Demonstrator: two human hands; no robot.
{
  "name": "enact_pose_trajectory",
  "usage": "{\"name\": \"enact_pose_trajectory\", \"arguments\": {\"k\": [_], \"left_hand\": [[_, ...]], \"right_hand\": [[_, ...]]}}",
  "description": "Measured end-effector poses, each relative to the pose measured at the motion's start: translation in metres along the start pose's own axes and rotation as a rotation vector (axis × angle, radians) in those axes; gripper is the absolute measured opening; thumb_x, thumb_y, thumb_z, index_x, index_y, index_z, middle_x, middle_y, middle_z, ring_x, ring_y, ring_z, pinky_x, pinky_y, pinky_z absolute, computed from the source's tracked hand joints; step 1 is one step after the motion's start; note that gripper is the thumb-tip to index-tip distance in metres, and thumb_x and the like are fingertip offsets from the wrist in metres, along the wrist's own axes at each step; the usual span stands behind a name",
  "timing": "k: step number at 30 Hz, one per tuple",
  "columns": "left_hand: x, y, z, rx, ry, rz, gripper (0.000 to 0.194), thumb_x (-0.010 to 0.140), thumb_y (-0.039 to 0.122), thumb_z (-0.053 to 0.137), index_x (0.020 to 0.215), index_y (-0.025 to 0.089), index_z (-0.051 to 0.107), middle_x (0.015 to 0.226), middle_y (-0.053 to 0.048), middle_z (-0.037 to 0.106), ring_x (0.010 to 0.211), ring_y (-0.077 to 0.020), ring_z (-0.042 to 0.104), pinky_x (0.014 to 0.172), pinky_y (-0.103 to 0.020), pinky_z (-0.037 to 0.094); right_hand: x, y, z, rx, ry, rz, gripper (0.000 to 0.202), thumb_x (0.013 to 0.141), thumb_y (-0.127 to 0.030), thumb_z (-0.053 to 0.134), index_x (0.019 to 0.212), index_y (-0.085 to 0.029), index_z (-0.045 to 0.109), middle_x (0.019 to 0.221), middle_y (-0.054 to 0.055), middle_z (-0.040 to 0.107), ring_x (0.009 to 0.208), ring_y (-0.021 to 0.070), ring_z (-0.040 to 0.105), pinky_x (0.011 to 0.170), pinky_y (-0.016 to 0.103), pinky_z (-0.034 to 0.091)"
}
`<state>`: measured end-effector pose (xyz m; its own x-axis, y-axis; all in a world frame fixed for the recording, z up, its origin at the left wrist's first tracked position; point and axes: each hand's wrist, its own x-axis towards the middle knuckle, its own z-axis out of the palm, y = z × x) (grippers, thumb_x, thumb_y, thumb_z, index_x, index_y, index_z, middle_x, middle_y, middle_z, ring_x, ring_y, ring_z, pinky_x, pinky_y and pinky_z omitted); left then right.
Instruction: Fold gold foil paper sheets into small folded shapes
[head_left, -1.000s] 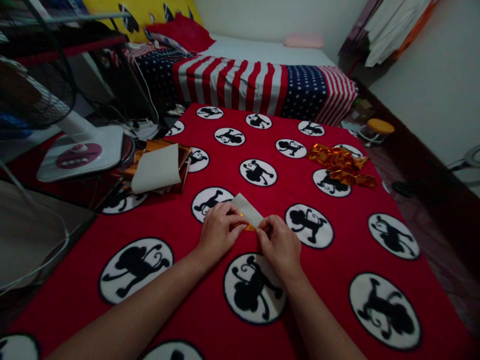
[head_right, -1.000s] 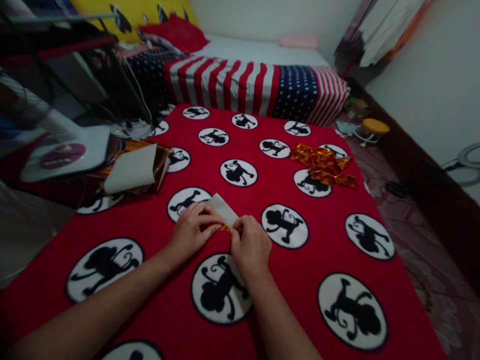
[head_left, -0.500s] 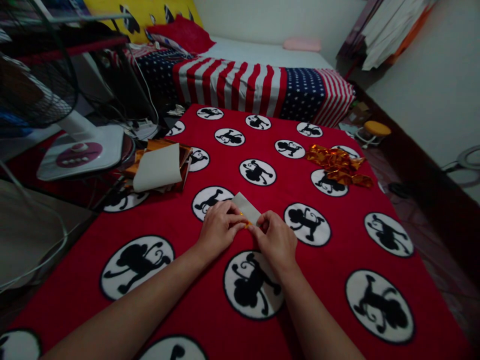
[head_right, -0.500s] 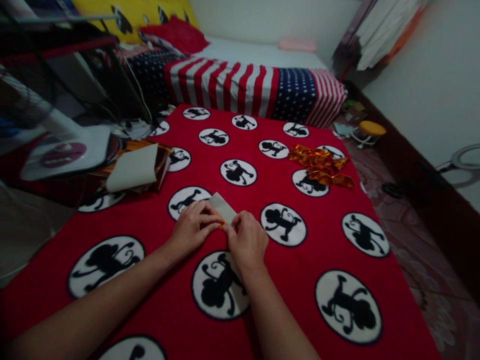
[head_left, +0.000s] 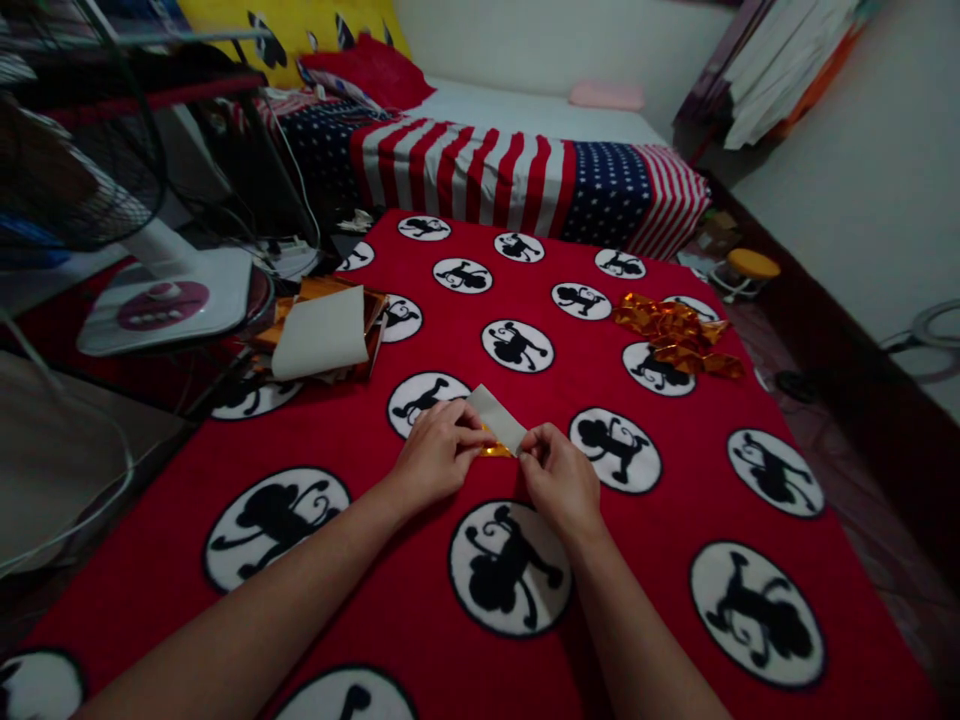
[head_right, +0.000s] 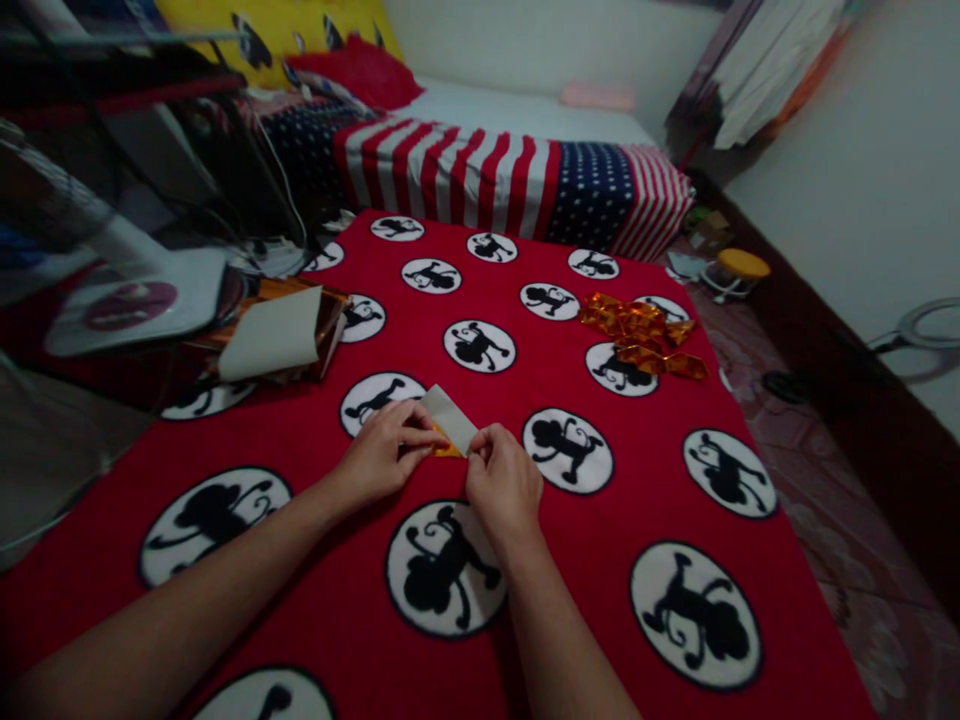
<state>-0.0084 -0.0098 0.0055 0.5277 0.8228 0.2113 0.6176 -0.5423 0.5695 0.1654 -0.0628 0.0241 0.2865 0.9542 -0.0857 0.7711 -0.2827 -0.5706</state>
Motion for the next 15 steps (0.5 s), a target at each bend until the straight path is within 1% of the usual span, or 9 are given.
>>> {"name": "enact_pose_trajectory", "arguments": {"k": [1, 3, 4, 5, 7, 10, 11, 13, 15], "left_hand": [[0.000, 0.000, 0.000, 0.001, 0.002, 0.001, 0.026, 0.082, 0.014, 0.061, 0.092, 0.032, 0.076, 0.096, -0.004, 0.062, 0.093, -0.0198, 0.054, 0.084, -0.037, 0.044], [0.000, 0.000, 0.000, -0.002, 0.005, 0.001, 0.025, 0.082, 0.015, 0.061, 0.093, 0.031, 0.076, 0.096, -0.004, 0.062, 0.093, -0.0200, 0.054, 0.083, -0.037, 0.044], [0.000, 0.000, 0.000, -0.005, 0.009, 0.003, 0.025, 0.081, 0.015, 0.061, 0.093, 0.031, 0.076, 0.096, -0.004, 0.062, 0.094, -0.0200, 0.054, 0.084, -0.038, 0.044], [0.000, 0.000, 0.001, -0.009, 0.014, 0.007, 0.025, 0.081, 0.015, 0.061, 0.093, 0.031, 0.076, 0.096, -0.003, 0.062, 0.094, -0.0200, 0.054, 0.084, -0.038, 0.044], [0.000, 0.000, 0.001, -0.014, 0.021, 0.011, 0.026, 0.081, 0.015, 0.061, 0.093, 0.031, 0.076, 0.096, -0.004, 0.062, 0.094, -0.0199, 0.054, 0.085, -0.038, 0.044], [0.000, -0.001, 0.002, -0.014, 0.020, 0.007, 0.026, 0.081, 0.014, 0.061, 0.092, 0.031, 0.077, 0.096, -0.004, 0.062, 0.094, -0.0201, 0.054, 0.086, -0.038, 0.045], [0.000, -0.001, 0.002, -0.014, 0.020, 0.005, 0.026, 0.081, 0.013, 0.060, 0.092, 0.031, 0.077, 0.096, -0.004, 0.062, 0.094, -0.0201, 0.054, 0.086, -0.038, 0.045], [0.000, 0.000, 0.002, -0.013, 0.022, 0.001, 0.027, 0.080, 0.012, 0.060, 0.091, 0.031, 0.077, 0.096, -0.004, 0.062, 0.094, -0.0200, 0.054, 0.086, -0.038, 0.044], [-0.001, 0.001, 0.001, -0.012, 0.023, 0.000, 0.027, 0.080, 0.012, 0.059, 0.091, 0.031, 0.077, 0.097, -0.004, 0.062, 0.094, -0.0200, 0.054, 0.085, -0.038, 0.044]], "right_hand": [[0.000, -0.002, 0.002, -0.015, 0.010, 0.012, 0.003, 0.079, -0.026, 0.057, 0.080, -0.024, 0.058, 0.068, -0.004, 0.062, 0.061, 0.0138, 0.056, 0.054, 0.025, 0.026], [-0.001, -0.006, 0.006, -0.071, 0.060, 0.015, 0.016, 0.079, -0.040, 0.061, 0.080, -0.024, 0.058, 0.069, -0.003, 0.062, 0.062, 0.0152, 0.056, 0.054, 0.025, 0.026], [-0.002, -0.008, 0.009, -0.104, 0.095, 0.001, 0.023, 0.078, -0.045, 0.063, 0.081, -0.024, 0.057, 0.071, -0.002, 0.062, 0.064, 0.0161, 0.057, 0.054, 0.026, 0.026], [-0.003, -0.009, 0.011, -0.129, 0.125, -0.022, 0.026, 0.076, -0.047, 0.065, 0.082, -0.023, 0.057, 0.074, -0.001, 0.063, 0.066, 0.0167, 0.057, 0.055, 0.026, 0.026], [-0.004, -0.010, 0.013, -0.143, 0.150, -0.063, 0.023, 0.076, -0.043, 0.066, 0.083, -0.023, 0.056, 0.077, 0.000, 0.063, 0.069, 0.0169, 0.057, 0.056, 0.026, 0.027], [-0.004, -0.006, 0.010, -0.102, 0.102, -0.058, 0.004, 0.081, -0.026, 0.059, 0.082, -0.023, 0.057, 0.074, -0.002, 0.063, 0.066, 0.0151, 0.057, 0.056, 0.026, 0.027], [-0.003, -0.004, 0.008, -0.088, 0.081, -0.042, 0.004, 0.081, -0.021, 0.056, 0.083, -0.024, 0.057, 0.073, -0.002, 0.063, 0.065, 0.0147, 0.057, 0.055, 0.026, 0.026], [-0.002, -0.002, 0.005, -0.070, 0.054, -0.015, 0.012, 0.079, -0.015, 0.052, 0.084, -0.024, 0.058, 0.072, -0.003, 0.064, 0.064, 0.0143, 0.057, 0.055, 0.026, 0.026], [-0.002, -0.003, 0.003, -0.055, 0.048, 0.001, 0.010, 0.080, -0.018, 0.052, 0.085, -0.025, 0.057, 0.071, -0.003, 0.064, 0.063, 0.0145, 0.058, 0.055, 0.025, 0.025]]}}
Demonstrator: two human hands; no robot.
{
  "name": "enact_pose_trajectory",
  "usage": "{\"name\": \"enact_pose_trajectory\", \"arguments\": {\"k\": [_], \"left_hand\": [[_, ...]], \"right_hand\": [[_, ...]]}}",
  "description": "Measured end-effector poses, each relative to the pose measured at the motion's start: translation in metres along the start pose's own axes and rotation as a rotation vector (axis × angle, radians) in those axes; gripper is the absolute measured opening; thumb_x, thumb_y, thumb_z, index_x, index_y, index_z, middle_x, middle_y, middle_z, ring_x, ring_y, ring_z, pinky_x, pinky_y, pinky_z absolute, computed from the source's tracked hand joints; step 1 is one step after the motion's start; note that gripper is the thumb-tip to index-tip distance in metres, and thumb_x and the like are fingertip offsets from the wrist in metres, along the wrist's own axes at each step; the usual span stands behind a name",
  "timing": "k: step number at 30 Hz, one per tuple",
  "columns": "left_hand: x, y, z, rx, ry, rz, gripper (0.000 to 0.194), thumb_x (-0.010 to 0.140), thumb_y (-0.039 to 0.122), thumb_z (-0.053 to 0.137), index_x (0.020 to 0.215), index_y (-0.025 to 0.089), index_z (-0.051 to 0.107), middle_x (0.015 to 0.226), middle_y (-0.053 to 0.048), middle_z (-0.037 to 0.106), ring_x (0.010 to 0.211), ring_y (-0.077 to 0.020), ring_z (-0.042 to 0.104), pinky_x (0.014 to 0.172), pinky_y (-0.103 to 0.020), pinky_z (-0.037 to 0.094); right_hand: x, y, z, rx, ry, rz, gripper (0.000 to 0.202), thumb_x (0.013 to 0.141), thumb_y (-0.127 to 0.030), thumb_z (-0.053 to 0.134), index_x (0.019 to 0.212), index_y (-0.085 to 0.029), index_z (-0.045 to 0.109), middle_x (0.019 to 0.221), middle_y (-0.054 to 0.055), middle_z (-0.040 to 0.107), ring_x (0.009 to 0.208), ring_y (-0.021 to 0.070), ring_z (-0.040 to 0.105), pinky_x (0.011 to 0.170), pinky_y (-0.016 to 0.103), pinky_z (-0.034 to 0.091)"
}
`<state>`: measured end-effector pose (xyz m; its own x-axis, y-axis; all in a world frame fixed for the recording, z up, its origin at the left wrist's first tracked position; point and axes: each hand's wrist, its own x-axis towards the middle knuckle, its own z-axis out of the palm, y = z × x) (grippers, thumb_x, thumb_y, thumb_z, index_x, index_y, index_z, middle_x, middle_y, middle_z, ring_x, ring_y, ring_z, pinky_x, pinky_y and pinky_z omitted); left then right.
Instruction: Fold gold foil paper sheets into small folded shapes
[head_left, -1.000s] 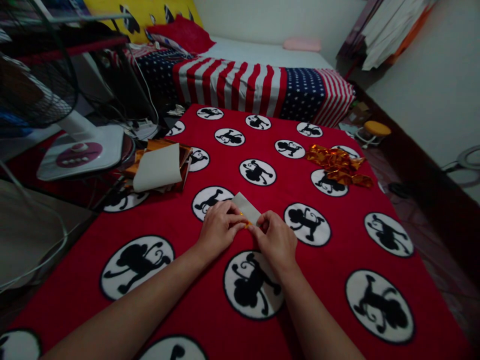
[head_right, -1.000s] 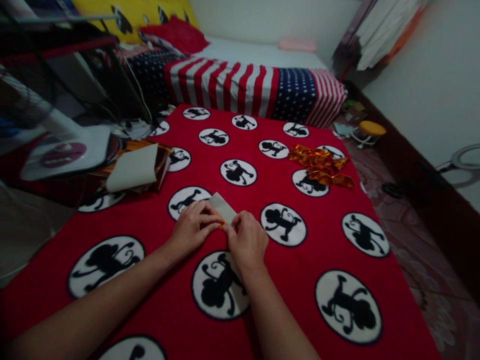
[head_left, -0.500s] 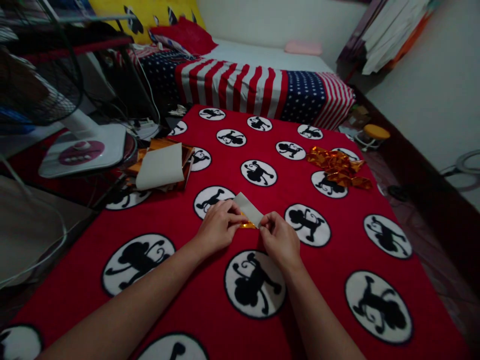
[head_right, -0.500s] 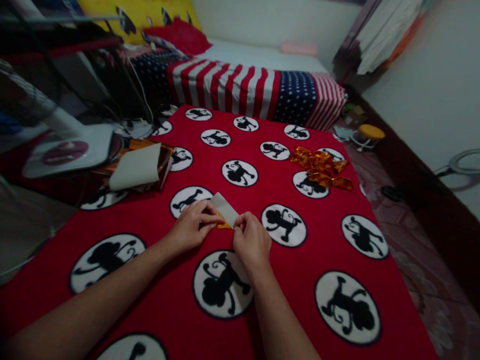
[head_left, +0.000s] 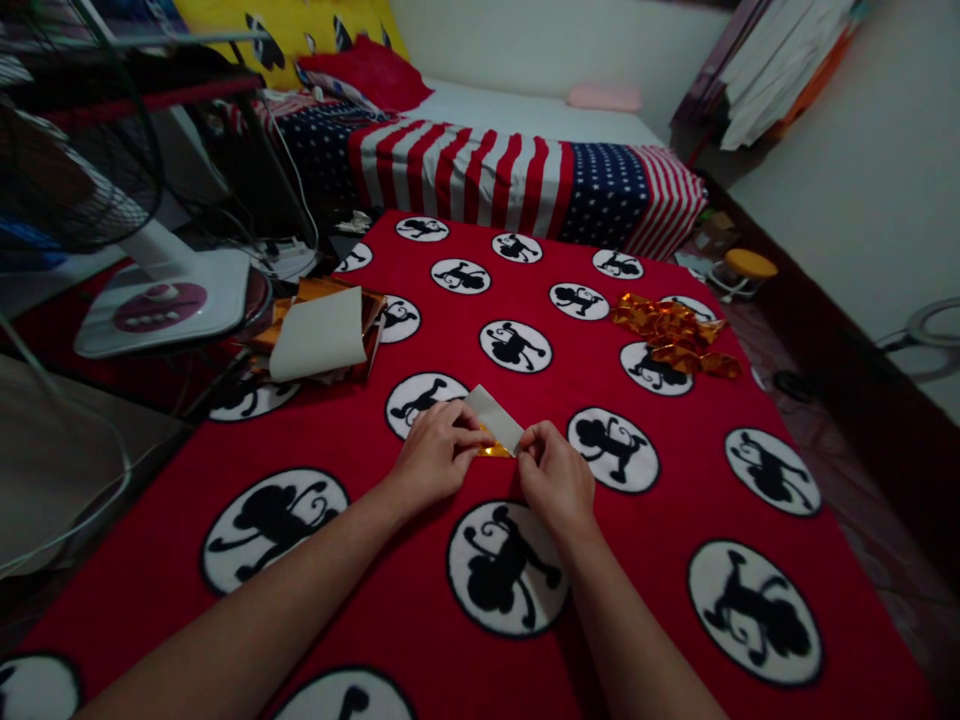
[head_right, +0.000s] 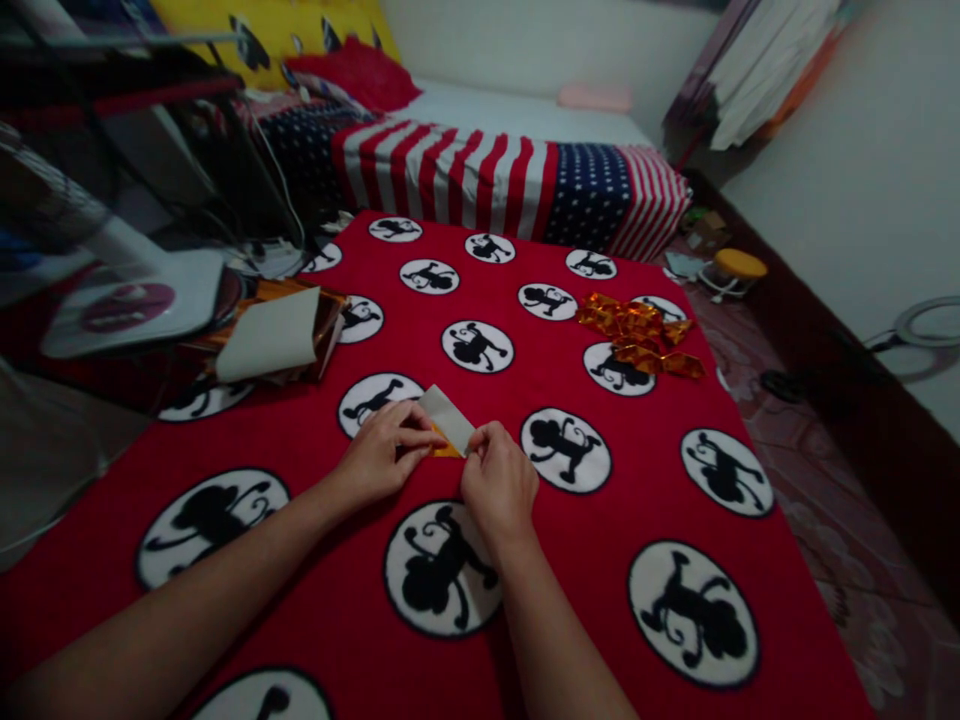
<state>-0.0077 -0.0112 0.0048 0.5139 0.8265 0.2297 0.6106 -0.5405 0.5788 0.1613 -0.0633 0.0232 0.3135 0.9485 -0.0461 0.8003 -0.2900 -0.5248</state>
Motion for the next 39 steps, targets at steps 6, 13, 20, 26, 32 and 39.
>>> {"name": "enact_pose_trajectory", "arguments": {"k": [6, 13, 20, 26, 32, 39], "left_hand": [[-0.001, 0.004, 0.000, 0.019, 0.023, -0.016, 0.024, 0.080, 0.016, 0.059, 0.090, 0.029, 0.076, 0.097, -0.004, 0.062, 0.095, -0.0212, 0.054, 0.083, -0.038, 0.044], [0.000, 0.003, 0.004, -0.013, 0.033, -0.062, 0.015, 0.082, 0.025, 0.064, 0.089, 0.029, 0.077, 0.095, -0.003, 0.063, 0.096, -0.0209, 0.053, 0.083, -0.037, 0.042], [0.000, 0.004, 0.003, -0.006, 0.029, -0.055, 0.018, 0.083, 0.021, 0.063, 0.090, 0.030, 0.077, 0.096, -0.003, 0.062, 0.095, -0.0205, 0.053, 0.084, -0.037, 0.042], [-0.001, 0.005, 0.003, -0.012, 0.028, -0.046, 0.018, 0.083, 0.022, 0.062, 0.091, 0.030, 0.077, 0.095, -0.004, 0.062, 0.096, -0.0210, 0.053, 0.083, -0.037, 0.041], [0.000, -0.002, 0.003, -0.061, 0.020, -0.012, 0.040, 0.077, 0.002, 0.052, 0.091, 0.030, 0.077, 0.096, -0.003, 0.063, 0.096, -0.0199, 0.054, 0.084, -0.037, 0.041], [-0.001, -0.006, 0.001, -0.223, 0.063, -0.013, 0.042, 0.073, -0.002, 0.044, 0.086, 0.021, 0.076, 0.095, -0.004, 0.067, 0.096, -0.0195, 0.056, 0.088, -0.037, 0.042]], "right_hand": [[-0.002, -0.007, 0.005, -0.061, 0.069, -0.014, 0.027, 0.080, -0.049, 0.060, 0.086, -0.024, 0.054, 0.073, -0.001, 0.064, 0.065, 0.0174, 0.059, 0.054, 0.026, 0.024], [-0.003, -0.003, 0.008, -0.072, 0.081, -0.033, 0.027, 0.080, -0.043, 0.063, 0.096, -0.023, 0.053, 0.075, -0.001, 0.065, 0.070, 0.0182, 0.061, 0.054, 0.026, 0.025], [-0.001, 0.000, 0.000, 0.010, 0.021, 0.040, 0.022, 0.080, -0.019, 0.053, 0.102, -0.023, 0.052, 0.077, -0.003, 0.066, 0.070, 0.0164, 0.062, 0.057, 0.025, 0.029], [-0.004, -0.002, 0.006, -0.005, 0.076, -0.013, 0.037, 0.080, -0.036, 0.061, 0.112, -0.022, 0.049, 0.079, -0.001, 0.066, 0.074, 0.0188, 0.063, 0.057, 0.026, 0.030], [-0.001, 0.001, 0.006, 0.038, 0.101, 0.001, 0.032, 0.080, -0.029, 0.058, 0.111, -0.021, 0.053, 0.081, -0.001, 0.068, 0.072, 0.0174, 0.064, 0.058, 0.026, 0.033], [-0.004, 0.000, 0.010, 0.085, 0.156, 0.019, 0.046, 0.077, -0.036, 0.063, 0.120, -0.024, 0.053, 0.086, 0.000, 0.071, 0.069, 0.0183, 0.065, 0.057, 0.026, 0.035]]}}
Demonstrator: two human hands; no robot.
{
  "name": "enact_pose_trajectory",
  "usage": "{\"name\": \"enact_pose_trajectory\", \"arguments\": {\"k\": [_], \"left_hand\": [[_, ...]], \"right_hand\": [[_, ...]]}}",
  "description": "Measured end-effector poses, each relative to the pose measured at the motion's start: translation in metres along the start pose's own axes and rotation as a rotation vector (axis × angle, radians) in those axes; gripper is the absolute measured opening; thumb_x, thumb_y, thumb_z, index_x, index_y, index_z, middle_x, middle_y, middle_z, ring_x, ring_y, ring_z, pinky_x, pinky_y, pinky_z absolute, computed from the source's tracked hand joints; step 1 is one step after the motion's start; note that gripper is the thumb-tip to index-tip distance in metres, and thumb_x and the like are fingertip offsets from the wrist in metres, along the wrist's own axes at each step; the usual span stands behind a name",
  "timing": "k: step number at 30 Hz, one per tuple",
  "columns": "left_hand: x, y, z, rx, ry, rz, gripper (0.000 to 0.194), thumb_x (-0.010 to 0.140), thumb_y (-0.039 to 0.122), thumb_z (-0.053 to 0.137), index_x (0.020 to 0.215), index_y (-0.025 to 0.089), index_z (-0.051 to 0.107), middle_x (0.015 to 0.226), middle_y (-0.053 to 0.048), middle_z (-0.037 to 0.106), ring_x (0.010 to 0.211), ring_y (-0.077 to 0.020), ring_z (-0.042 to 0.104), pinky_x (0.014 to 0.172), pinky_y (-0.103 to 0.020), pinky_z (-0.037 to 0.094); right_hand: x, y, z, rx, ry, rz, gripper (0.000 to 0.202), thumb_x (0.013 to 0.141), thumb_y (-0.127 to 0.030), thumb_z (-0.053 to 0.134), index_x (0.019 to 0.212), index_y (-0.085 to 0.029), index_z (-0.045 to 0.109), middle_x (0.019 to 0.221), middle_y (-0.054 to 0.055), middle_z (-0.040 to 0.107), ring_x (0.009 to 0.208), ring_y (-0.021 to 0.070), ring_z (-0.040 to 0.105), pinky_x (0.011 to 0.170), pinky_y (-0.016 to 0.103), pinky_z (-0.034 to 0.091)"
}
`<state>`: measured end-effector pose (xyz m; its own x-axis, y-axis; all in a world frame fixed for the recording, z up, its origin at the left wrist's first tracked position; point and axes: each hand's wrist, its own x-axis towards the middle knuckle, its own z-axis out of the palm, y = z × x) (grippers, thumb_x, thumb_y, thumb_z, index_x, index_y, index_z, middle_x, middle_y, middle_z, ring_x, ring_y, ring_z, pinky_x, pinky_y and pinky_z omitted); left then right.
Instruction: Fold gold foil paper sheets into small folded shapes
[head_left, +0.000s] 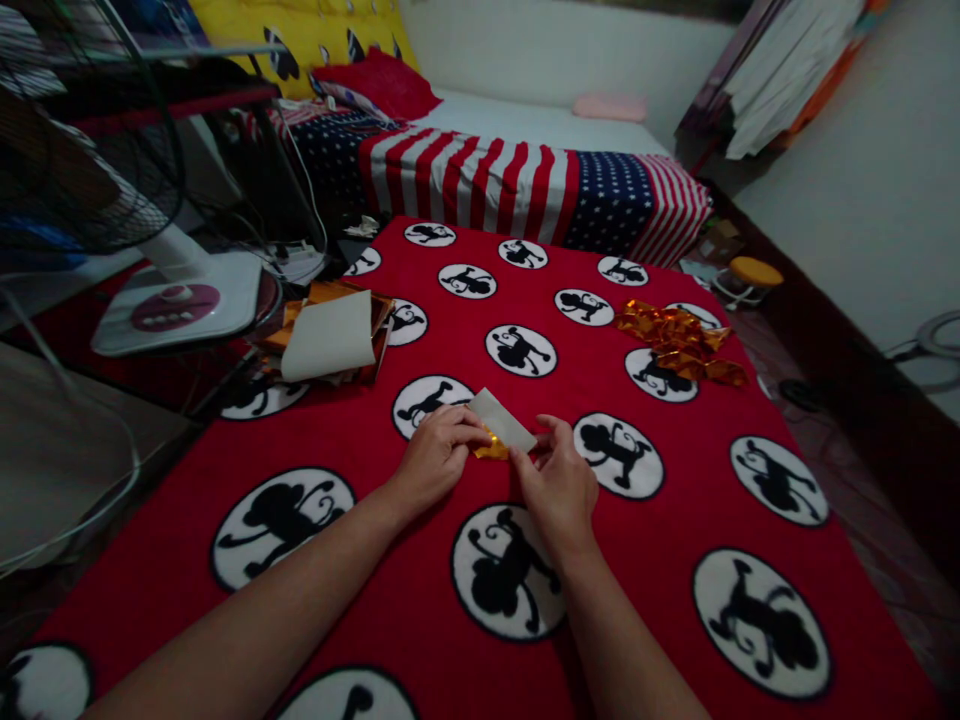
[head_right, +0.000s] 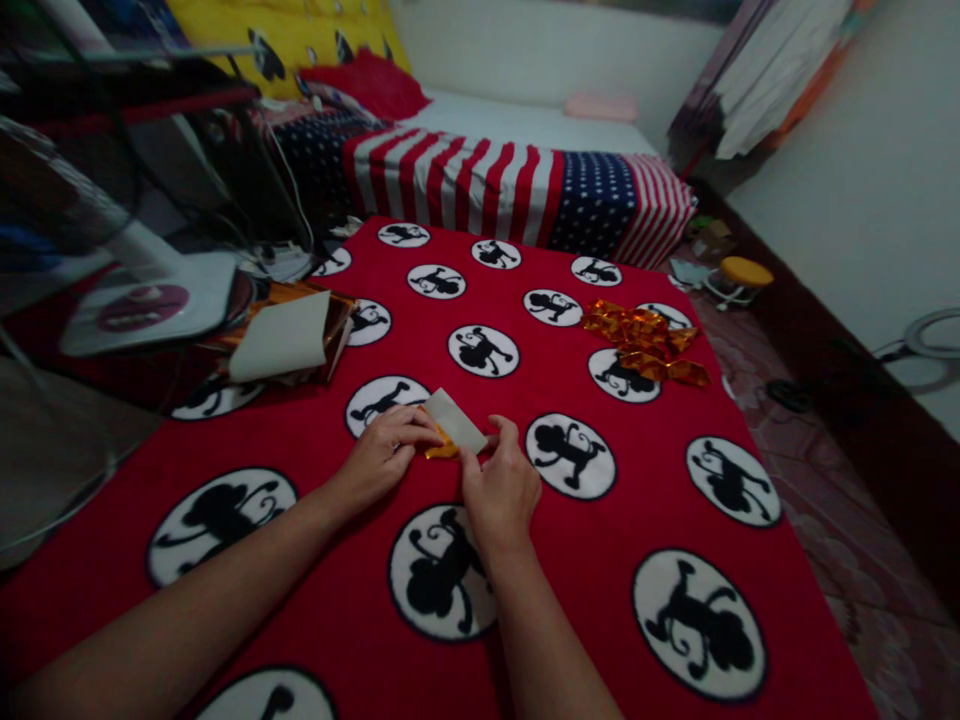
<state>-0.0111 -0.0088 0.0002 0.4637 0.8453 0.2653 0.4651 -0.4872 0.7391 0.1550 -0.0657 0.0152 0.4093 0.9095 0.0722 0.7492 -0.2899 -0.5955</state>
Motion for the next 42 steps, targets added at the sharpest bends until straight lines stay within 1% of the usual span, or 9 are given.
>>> {"name": "enact_pose_trajectory", "arguments": {"k": [12, 16, 19, 22, 25, 28, 34, 40, 42], "left_hand": [[-0.002, 0.001, 0.000, 0.052, 0.045, 0.076, 0.036, 0.075, -0.002, 0.048, 0.083, 0.021, 0.074, 0.094, -0.003, 0.070, 0.095, -0.0193, 0.058, 0.088, -0.038, 0.042], [-0.003, 0.008, -0.002, 0.124, 0.061, 0.089, 0.017, 0.081, 0.013, 0.059, 0.087, 0.022, 0.072, 0.095, -0.003, 0.069, 0.095, -0.0198, 0.059, 0.090, -0.040, 0.042], [-0.003, 0.010, -0.002, 0.125, 0.132, 0.106, 0.018, 0.077, 0.026, 0.069, 0.095, 0.022, 0.070, 0.105, -0.005, 0.065, 0.103, -0.0218, 0.057, 0.093, -0.040, 0.043], [-0.001, 0.009, -0.002, 0.060, 0.270, 0.024, 0.033, 0.077, 0.029, 0.070, 0.108, 0.019, 0.062, 0.111, -0.008, 0.059, 0.105, -0.0215, 0.056, 0.093, -0.039, 0.046], [0.000, 0.005, 0.001, -0.091, 0.382, -0.145, 0.045, 0.079, 0.035, 0.068, 0.117, 0.018, 0.052, 0.113, -0.010, 0.056, 0.096, -0.0188, 0.059, 0.083, -0.035, 0.053], [0.000, 0.001, 0.006, -0.309, 0.440, -0.246, 0.050, 0.078, 0.039, 0.069, 0.118, 0.019, 0.046, 0.119, -0.011, 0.053, 0.098, -0.0182, 0.060, 0.079, -0.033, 0.056], [0.002, 0.003, 0.010, -0.629, 0.563, -0.348, 0.058, 0.073, 0.036, 0.073, 0.120, 0.019, 0.044, 0.126, -0.014, 0.052, 0.118, -0.0224, 0.055, 0.091, -0.036, 0.053], [0.002, 0.012, 0.007, -0.787, 0.256, -0.426, 0.047, 0.069, 0.039, 0.077, 0.106, 0.011, 0.066, 0.108, -0.014, 0.070, 0.096, -0.0235, 0.067, 0.088, -0.037, 0.054], [0.001, 0.015, 0.007, -0.782, 0.239, -0.419, 0.040, 0.072, 0.040, 0.074, 0.100, 0.012, 0.071, 0.101, -0.012, 0.073, 0.091, -0.0231, 0.068, 0.084, -0.035, 0.055]], "right_hand": [[0.020, 0.007, -0.002, 0.083, -0.043, -0.063, 0.040, 0.075, -0.028, 0.063, 0.114, -0.025, 0.056, 0.079, -0.002, 0.069, 0.069, 0.0173, 0.064, 0.058, 0.025, 0.039], [0.027, 0.009, -0.005, 0.113, -0.089, -0.121, 0.032, 0.076, -0.028, 0.061, 0.108, -0.023, 0.060, 0.075, -0.001, 0.068, 0.067, 0.0177, 0.063, 0.058, 0.026, 0.041], [0.025, 0.009, -0.004, 0.391, -0.153, -0.053, 0.029, 0.077, -0.029, 0.060, 0.105, -0.020, 0.060, 0.066, -0.002, 0.064, 0.058, 0.0162, 0.062, 0.054, 0.026, 0.045], [0.016, 0.005, -0.002, 0.777, -0.191, 0.145, 0.033, 0.076, -0.033, 0.063, 0.104, -0.018, 0.055, 0.063, -0.004, 0.061, 0.051, 0.0153, 0.063, 0.048, 0.025, 0.050], [0.008, -0.001, 0.001, 1.010, -0.116, 0.259, 0.033, 0.074, -0.034, 0.068, 0.100, -0.018, 0.055, 0.071, -0.003, 0.064, 0.057, 0.0150, 0.068, 0.052, 0.023, 0.054], [0.003, -0.005, 0.005, 1.112, -0.022, 0.247, 0.028, 0.074, -0.032, 0.071, 0.094, -0.017, 0.058, 0.081, 0.000, 0.067, 0.064, 0.0141, 0.070, 0.058, 0.023, 0.056], [0.000, -0.005, 0.011, 1.106, 0.101, 0.201, 0.020, 0.075, -0.030, 0.072, 0.087, -0.016, 0.063, 0.083, 0.001, 0.067, 0.073, 0.0143, 0.070, 0.064, 0.024, 0.057], [-0.008, -0.008, 0.015, 1.013, 0.091, 0.142, 0.019, 0.079, -0.031, 0.069, 0.090, -0.016, 0.064, 0.082, 0.002, 0.068, 0.071, 0.0139, 0.067, 0.067, 0.027, 0.056], [-0.012, -0.010, 0.017, 1.002, 0.059, 0.104, 0.017, 0.080, -0.030, 0.067, 0.089, -0.017, 0.064, 0.081, 0.002, 0.069, 0.072, 0.0148, 0.067, 0.068, 0.027, 0.056]]}}
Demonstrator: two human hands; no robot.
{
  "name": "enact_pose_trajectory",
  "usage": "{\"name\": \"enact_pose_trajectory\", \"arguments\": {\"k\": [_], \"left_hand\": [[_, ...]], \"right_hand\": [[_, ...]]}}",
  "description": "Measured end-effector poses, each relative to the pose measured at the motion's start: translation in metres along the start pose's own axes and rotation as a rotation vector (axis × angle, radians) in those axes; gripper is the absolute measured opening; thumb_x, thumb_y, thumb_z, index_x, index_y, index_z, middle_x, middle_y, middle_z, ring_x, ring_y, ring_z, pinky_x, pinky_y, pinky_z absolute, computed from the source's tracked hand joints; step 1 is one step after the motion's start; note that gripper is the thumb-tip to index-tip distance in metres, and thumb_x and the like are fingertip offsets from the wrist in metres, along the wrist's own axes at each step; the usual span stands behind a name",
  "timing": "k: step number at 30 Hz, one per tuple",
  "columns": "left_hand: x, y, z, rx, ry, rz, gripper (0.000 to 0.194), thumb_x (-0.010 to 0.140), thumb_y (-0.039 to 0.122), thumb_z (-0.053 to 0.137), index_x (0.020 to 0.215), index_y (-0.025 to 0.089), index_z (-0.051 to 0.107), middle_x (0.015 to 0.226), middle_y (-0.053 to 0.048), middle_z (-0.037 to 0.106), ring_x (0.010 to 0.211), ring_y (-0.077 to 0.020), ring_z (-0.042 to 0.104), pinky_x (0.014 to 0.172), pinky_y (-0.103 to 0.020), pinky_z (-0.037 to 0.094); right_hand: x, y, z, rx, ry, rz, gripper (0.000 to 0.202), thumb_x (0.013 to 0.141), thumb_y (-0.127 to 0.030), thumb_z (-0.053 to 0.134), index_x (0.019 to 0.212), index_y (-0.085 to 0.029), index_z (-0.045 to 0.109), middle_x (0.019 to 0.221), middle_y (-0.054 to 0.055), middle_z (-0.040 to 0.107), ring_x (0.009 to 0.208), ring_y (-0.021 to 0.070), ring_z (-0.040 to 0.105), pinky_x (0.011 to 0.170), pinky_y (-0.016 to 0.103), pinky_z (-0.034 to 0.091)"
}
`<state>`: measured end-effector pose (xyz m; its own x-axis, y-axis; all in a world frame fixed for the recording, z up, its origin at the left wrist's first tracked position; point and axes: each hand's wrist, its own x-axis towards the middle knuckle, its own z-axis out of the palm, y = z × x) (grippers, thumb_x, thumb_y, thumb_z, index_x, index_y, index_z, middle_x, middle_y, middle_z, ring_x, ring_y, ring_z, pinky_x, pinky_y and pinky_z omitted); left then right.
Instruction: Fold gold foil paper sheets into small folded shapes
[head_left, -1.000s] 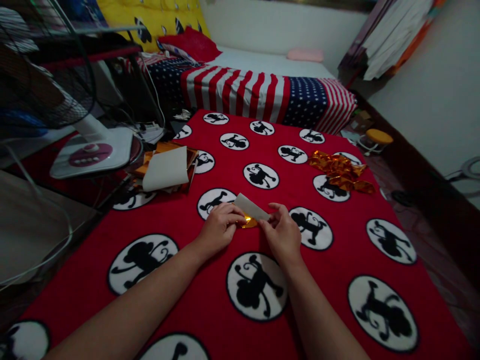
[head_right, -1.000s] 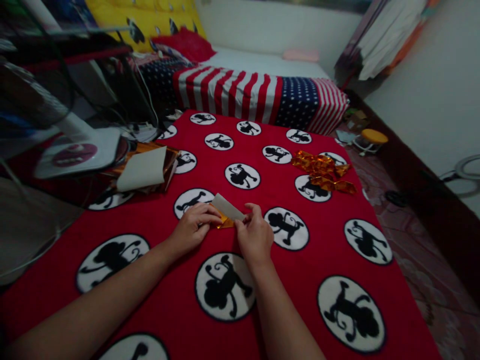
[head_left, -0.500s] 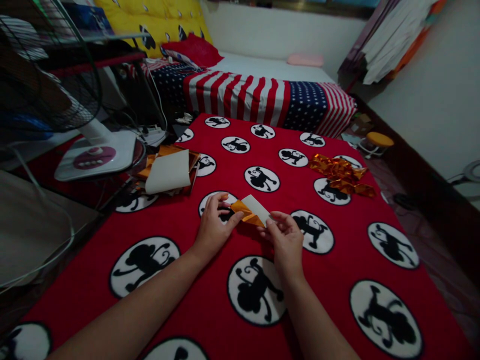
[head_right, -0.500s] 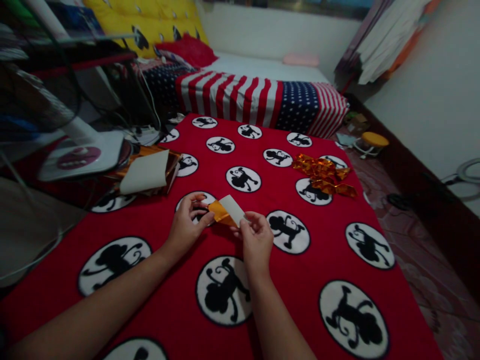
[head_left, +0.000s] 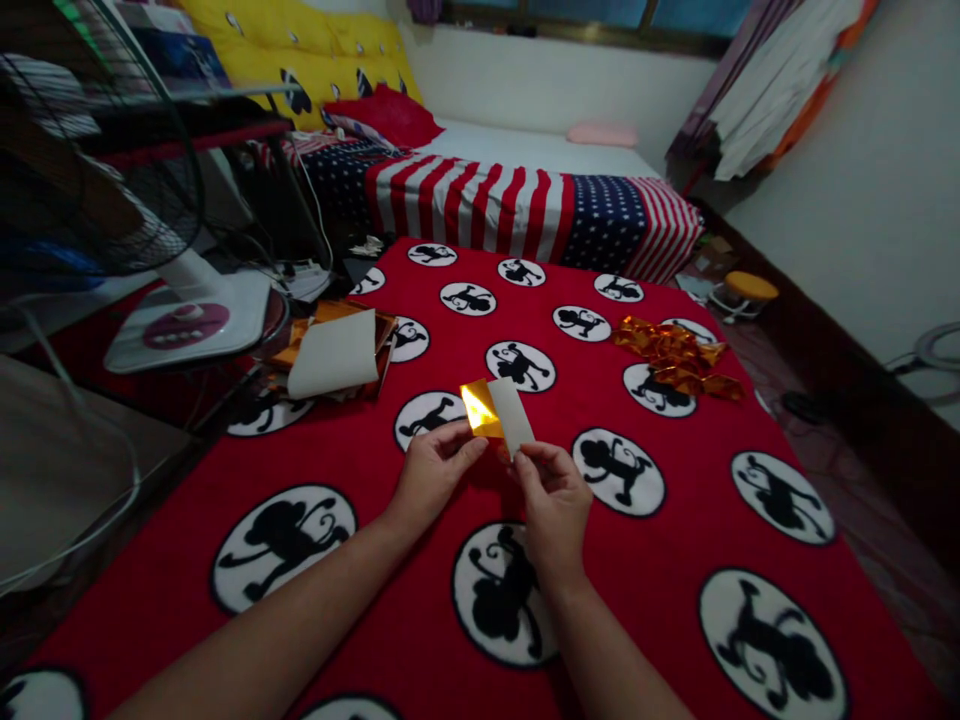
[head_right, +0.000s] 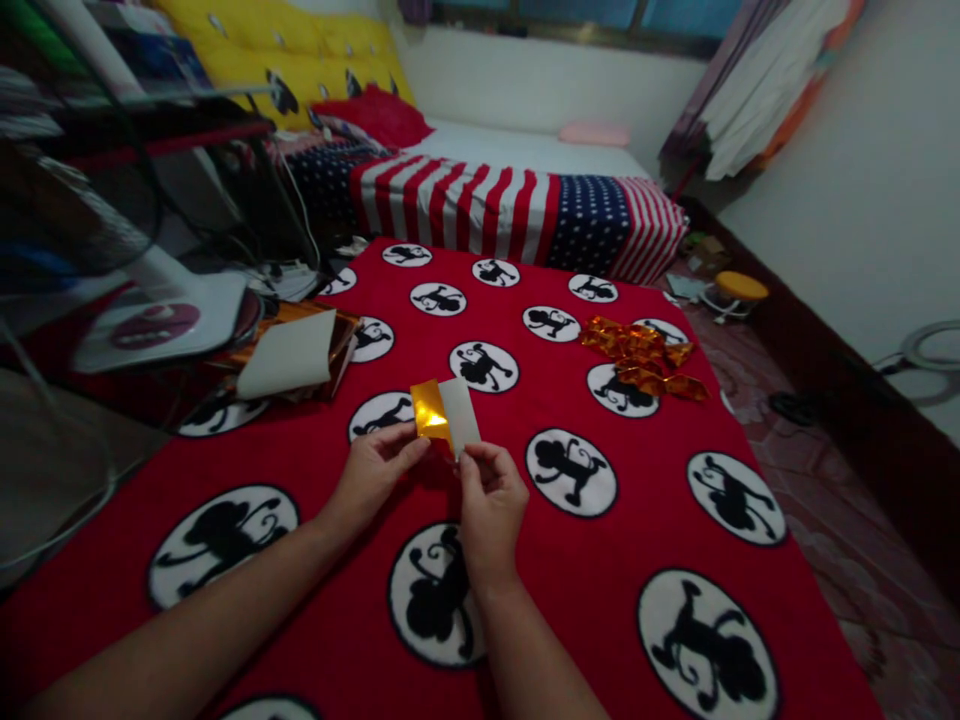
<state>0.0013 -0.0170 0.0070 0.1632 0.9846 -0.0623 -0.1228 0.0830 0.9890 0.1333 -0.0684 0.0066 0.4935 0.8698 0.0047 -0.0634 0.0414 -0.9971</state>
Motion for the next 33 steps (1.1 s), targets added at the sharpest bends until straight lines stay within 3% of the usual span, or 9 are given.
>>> {"name": "enact_pose_trajectory", "arguments": {"k": [5, 10, 17, 20, 24, 27, 31, 33], "left_hand": [[-0.002, 0.002, -0.001, -0.087, 0.090, -0.023, 0.037, 0.072, 0.043, 0.074, 0.094, 0.014, 0.074, 0.092, -0.008, 0.074, 0.079, -0.0195, 0.068, 0.073, -0.030, 0.057], [-0.002, 0.004, -0.002, -0.157, 0.030, -0.039, 0.033, 0.074, 0.045, 0.071, 0.084, 0.014, 0.071, 0.078, -0.004, 0.072, 0.066, -0.0151, 0.064, 0.065, -0.026, 0.055], [-0.004, -0.001, 0.000, -0.271, -0.001, -0.048, 0.047, 0.084, 0.054, 0.057, 0.113, 0.017, 0.066, 0.103, -0.009, 0.071, 0.085, -0.0184, 0.066, 0.073, -0.029, 0.055], [-0.004, 0.000, -0.001, -0.210, 0.000, -0.016, 0.041, 0.082, 0.049, 0.063, 0.104, 0.015, 0.069, 0.098, -0.008, 0.071, 0.083, -0.0172, 0.065, 0.073, -0.027, 0.054], [-0.004, 0.002, 0.001, -0.094, 0.021, 0.017, 0.035, 0.080, 0.048, 0.066, 0.083, 0.013, 0.071, 0.076, -0.003, 0.068, 0.068, -0.0140, 0.060, 0.063, -0.023, 0.050], [-0.001, 0.001, 0.000, -0.059, 0.063, 0.011, 0.035, 0.076, 0.047, 0.069, 0.082, 0.013, 0.072, 0.071, -0.002, 0.068, 0.062, -0.0126, 0.057, 0.057, -0.021, 0.046], [0.013, 0.006, -0.013, 0.013, 0.071, -0.033, 0.039, 0.072, 0.048, 0.071, 0.091, 0.014, 0.075, 0.075, -0.003, 0.071, 0.061, -0.0136, 0.059, 0.054, -0.021, 0.044], [0.025, 0.014, -0.022, 0.136, -0.103, -0.069, 0.037, 0.072, 0.046, 0.070, 0.089, 0.014, 0.076, 0.071, -0.004, 0.071, 0.058, -0.0133, 0.058, 0.051, -0.020, 0.042]], "right_hand": [[-0.009, 0.003, 0.004, 0.018, -0.174, -0.003, 0.009, 0.081, -0.027, 0.065, 0.083, -0.018, 0.063, 0.077, 0.003, 0.072, 0.074, 0.0177, 0.070, 0.070, 0.029, 0.057], [-0.013, 0.005, 0.006, 0.002, -0.247, -0.010, 0.005, 0.081, -0.024, 0.064, 0.080, -0.019, 0.064, 0.076, 0.003, 0.073, 0.073, 0.0178, 0.072, 0.070, 0.029, 0.058], [-0.011, 0.003, 0.007, 0.041, -0.192, 0.007, 0.008, 0.079, -0.025, 0.066, 0.083, -0.018, 0.063, 0.077, 0.003, 0.073, 0.075, 0.0188, 0.073, 0.070, 0.028, 0.058], [-0.010, 0.005, 0.006, 0.039, -0.208, 0.016, 0.007, 0.080, -0.024, 0.065, 0.083, -0.018, 0.063, 0.077, 0.003, 0.073, 0.075, 0.0186, 0.073, 0.070, 0.028, 0.058], [-0.012, 0.008, 0.006, -0.019, -0.254, -0.031, 0.004, 0.082, -0.022, 0.061, 0.081, -0.019, 0.064, 0.078, 0.003, 0.073, 0.076, 0.0178, 0.072, 0.071, 0.028, 0.057], [-0.014, 0.005, 0.008, -0.036, -0.297, -0.048, 0.007, 0.081, -0.023, 0.062, 0.086, -0.020, 0.062, 0.078, 0.002, 0.072, 0.073, 0.0171, 0.072, 0.070, 0.028, 0.058], [-0.005, -0.005, 0.001, -0.067, -0.164, -0.094, 0.028, 0.079, -0.029, 0.067, 0.103, -0.022, 0.055, 0.092, 0.002, 0.069, 0.061, 0.0133, 0.067, 0.057, 0.026, 0.056], [0.007, -0.008, -0.009, -0.059, -0.054, -0.121, 0.024, 0.084, -0.032, 0.061, 0.104, -0.022, 0.054, 0.099, 0.003, 0.066, 0.067, 0.0139, 0.067, 0.058, 0.026, 0.056]]}}
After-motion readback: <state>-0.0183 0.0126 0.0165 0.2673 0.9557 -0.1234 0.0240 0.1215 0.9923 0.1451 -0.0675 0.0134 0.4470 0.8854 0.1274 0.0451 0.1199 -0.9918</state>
